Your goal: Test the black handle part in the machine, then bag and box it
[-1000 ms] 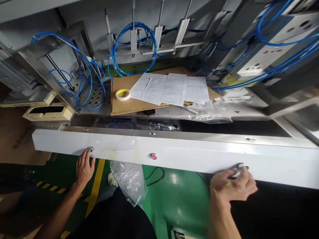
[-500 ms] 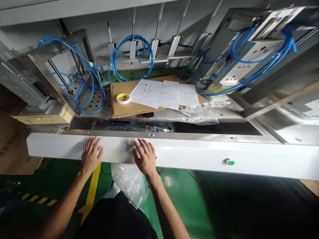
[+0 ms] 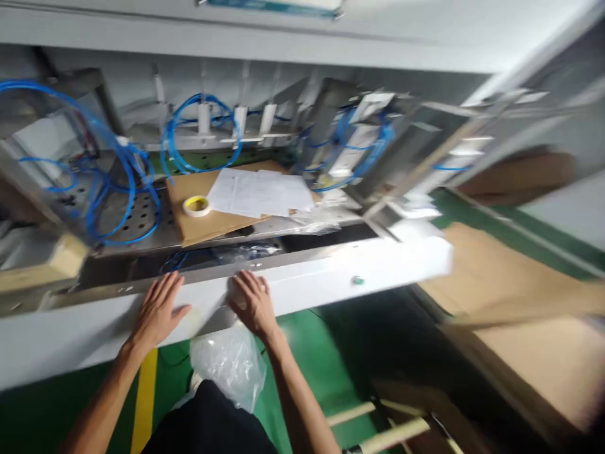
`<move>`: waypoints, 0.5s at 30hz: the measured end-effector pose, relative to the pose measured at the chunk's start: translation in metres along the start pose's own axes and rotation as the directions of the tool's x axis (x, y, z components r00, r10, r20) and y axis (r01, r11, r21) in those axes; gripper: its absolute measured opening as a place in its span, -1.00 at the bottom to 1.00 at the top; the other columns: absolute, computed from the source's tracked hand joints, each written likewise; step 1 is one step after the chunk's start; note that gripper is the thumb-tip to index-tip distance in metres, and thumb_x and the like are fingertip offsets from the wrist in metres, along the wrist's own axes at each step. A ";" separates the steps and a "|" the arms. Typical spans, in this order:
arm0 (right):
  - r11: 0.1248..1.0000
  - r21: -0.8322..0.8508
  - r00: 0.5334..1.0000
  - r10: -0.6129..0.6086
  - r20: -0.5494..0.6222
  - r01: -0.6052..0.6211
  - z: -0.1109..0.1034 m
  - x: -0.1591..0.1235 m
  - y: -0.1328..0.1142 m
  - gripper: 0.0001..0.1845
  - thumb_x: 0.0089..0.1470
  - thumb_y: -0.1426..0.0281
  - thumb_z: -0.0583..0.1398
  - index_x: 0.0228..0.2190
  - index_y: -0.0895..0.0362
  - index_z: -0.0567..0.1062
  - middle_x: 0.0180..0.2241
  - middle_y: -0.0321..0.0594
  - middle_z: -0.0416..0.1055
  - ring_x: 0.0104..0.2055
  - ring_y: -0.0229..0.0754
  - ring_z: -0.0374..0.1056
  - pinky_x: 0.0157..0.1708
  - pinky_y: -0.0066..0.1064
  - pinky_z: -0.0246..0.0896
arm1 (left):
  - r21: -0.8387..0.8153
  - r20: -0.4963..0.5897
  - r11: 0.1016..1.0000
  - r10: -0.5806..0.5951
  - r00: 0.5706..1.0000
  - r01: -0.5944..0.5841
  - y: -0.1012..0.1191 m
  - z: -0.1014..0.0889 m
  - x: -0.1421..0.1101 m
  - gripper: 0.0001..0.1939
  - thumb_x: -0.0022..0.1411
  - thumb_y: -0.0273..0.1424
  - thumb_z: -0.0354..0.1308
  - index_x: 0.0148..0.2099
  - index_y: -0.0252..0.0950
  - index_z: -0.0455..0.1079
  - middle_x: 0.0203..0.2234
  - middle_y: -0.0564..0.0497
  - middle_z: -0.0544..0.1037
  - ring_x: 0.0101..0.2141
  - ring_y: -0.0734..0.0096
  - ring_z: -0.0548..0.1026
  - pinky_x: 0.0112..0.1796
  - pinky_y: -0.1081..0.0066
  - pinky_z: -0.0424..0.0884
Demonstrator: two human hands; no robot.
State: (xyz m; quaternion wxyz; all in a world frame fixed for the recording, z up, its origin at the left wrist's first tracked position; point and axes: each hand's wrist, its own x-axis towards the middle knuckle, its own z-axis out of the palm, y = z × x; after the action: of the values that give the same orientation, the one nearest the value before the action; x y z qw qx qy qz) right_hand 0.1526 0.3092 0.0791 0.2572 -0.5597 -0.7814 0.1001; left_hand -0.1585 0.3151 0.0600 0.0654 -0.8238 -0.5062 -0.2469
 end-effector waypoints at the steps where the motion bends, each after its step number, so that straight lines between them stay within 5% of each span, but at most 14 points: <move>1: 1.000 -0.006 1.000 0.011 -0.002 -0.011 -0.002 -0.002 -0.005 -0.26 0.20 0.20 0.37 0.33 0.16 0.41 0.39 0.25 0.31 0.48 0.34 0.19 0.43 0.40 0.04 | -0.027 -0.023 0.999 0.017 1.000 -0.018 -0.001 0.003 -0.005 -0.27 0.50 -0.02 0.06 0.53 -0.28 0.16 0.41 -0.33 0.41 0.36 -0.18 0.40 0.32 -0.14 0.35; 6: 0.992 -0.099 0.995 0.068 -0.076 -0.075 -0.003 -0.006 -0.010 -0.03 -0.16 0.07 0.54 0.26 0.01 0.48 0.38 -0.05 0.39 0.44 0.25 0.27 0.44 0.22 0.13 | -0.123 -0.151 0.992 0.005 0.988 -0.023 -0.005 0.023 -0.018 -0.14 0.45 0.11 0.05 0.60 -0.19 0.03 0.45 -0.42 0.31 0.37 -0.51 0.34 0.30 -0.51 0.24; 10: 0.991 -0.093 0.988 0.089 -0.129 -0.101 0.000 -0.009 -0.010 -0.20 0.02 -0.05 0.39 0.23 -0.01 0.51 0.39 -0.09 0.37 0.45 0.24 0.25 0.41 0.26 0.17 | -0.187 -0.218 0.982 -0.020 0.976 -0.022 -0.006 0.019 -0.021 -0.12 0.41 0.06 0.16 0.60 -0.16 0.04 0.45 -0.44 0.31 0.38 -0.58 0.31 0.28 -0.63 0.17; 15: 0.993 0.006 0.967 0.115 -0.229 -0.117 -0.003 -0.034 -0.024 -0.08 0.03 0.00 0.45 0.35 -0.03 0.38 0.40 -0.02 0.35 0.48 0.13 0.20 0.50 0.15 0.01 | -0.349 -0.330 0.935 -0.066 0.942 -0.057 -0.026 0.018 -0.030 -0.11 0.19 -0.04 0.36 0.50 -0.07 0.24 0.34 -0.38 0.45 0.31 -0.60 0.39 0.19 -0.59 0.35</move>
State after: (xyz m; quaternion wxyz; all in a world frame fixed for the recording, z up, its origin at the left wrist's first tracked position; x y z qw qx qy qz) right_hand 0.1425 0.2694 0.0821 0.3370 -0.6133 -0.7128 0.0470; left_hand -0.1859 0.3097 0.0264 0.0012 -0.7663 -0.4369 -0.4710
